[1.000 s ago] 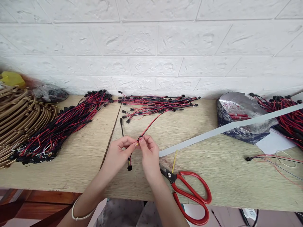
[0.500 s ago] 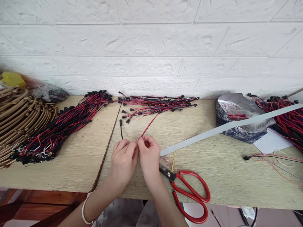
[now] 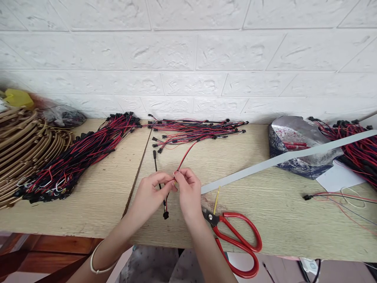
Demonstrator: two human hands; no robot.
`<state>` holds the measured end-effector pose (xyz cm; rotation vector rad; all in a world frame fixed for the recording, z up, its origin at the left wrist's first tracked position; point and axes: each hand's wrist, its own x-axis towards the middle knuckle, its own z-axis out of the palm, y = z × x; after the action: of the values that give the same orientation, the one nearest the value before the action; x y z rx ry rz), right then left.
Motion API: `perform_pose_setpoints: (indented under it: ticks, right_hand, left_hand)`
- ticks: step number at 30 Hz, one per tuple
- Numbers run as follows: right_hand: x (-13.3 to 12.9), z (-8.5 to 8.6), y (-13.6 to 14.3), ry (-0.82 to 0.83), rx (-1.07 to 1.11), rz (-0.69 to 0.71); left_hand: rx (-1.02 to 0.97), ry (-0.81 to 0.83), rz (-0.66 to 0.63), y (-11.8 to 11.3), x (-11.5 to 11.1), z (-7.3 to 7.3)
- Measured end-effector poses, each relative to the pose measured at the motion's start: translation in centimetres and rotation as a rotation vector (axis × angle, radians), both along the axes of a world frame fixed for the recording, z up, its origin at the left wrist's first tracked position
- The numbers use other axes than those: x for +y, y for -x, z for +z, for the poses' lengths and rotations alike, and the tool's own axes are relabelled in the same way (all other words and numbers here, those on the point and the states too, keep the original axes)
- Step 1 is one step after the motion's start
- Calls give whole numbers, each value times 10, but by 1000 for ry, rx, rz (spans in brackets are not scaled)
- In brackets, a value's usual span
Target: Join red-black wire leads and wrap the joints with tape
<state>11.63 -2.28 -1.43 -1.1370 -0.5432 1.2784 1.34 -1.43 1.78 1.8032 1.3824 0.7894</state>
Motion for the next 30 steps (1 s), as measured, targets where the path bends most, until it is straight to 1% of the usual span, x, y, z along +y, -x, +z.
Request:
perform_pose_setpoints:
  ticks: [7, 9, 13, 15, 17, 20, 22, 26, 30]
  right_hand:
    - [1, -4, -1, -73, 1, 105]
    - [2, -3, -1, -81, -12, 109]
    - [3, -3, -2, -76, 25, 66]
    - [2, -5, -3, -77, 36, 64]
    - [2, -6, -4, -65, 28, 90]
    - [1, -5, -7, -29, -21, 149]
    - [1, -2, -8, -12, -83, 153]
    - [0, 5, -6, -42, -268, 80]
    - [-1, 5, -3, -82, -366, 13]
  left_hand:
    - [70, -73, 50, 1, -3, -1]
    - [87, -114, 47, 0, -5, -2]
    - [120, -193, 59, -2, -7, -4]
    - [123, -198, 84, -2, -7, -5]
    - [115, -176, 100, 0, -6, -6]
    - [122, -175, 122, 1, -6, -7]
    - [159, -237, 138, 1, -7, -9]
    - [251, -411, 149, -3, -10, -12]
    - [317, -511, 156, -6, -12, -17]
